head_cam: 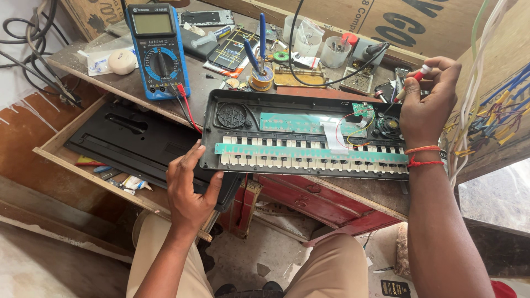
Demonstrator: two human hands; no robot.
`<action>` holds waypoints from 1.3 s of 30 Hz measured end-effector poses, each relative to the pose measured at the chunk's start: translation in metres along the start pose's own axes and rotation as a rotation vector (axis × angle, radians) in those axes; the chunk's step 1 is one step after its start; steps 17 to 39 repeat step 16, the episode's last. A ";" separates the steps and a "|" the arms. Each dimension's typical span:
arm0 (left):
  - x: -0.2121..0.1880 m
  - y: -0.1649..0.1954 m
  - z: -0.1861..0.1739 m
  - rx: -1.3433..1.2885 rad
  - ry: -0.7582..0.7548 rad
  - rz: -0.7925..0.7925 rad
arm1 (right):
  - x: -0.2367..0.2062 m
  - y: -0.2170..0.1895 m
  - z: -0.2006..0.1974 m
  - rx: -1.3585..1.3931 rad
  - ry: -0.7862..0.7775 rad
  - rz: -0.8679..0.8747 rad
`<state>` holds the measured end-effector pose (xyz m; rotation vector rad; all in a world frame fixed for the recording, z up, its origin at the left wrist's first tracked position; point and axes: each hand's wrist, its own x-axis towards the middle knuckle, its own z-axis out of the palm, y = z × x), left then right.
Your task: The person repairs a toy electronic keyboard on a cluttered workbench. They use a screwdriver to unscrew and adjust components on the keyboard's circuit board, reposition the keyboard, and continue working on its internal parts with the screwdriver.
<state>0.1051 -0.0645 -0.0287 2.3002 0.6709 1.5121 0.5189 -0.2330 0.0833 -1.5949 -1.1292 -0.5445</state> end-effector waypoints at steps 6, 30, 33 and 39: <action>-0.002 -0.003 0.001 0.003 0.006 0.005 | -0.001 -0.003 -0.002 -0.013 0.025 0.040; 0.068 0.026 -0.047 0.001 0.002 -0.008 | -0.002 0.006 -0.001 -0.068 0.005 -0.010; 0.068 0.026 -0.047 0.001 0.002 -0.008 | -0.002 0.006 -0.001 -0.068 0.005 -0.010; 0.068 0.026 -0.047 0.001 0.002 -0.008 | -0.002 0.006 -0.001 -0.068 0.005 -0.010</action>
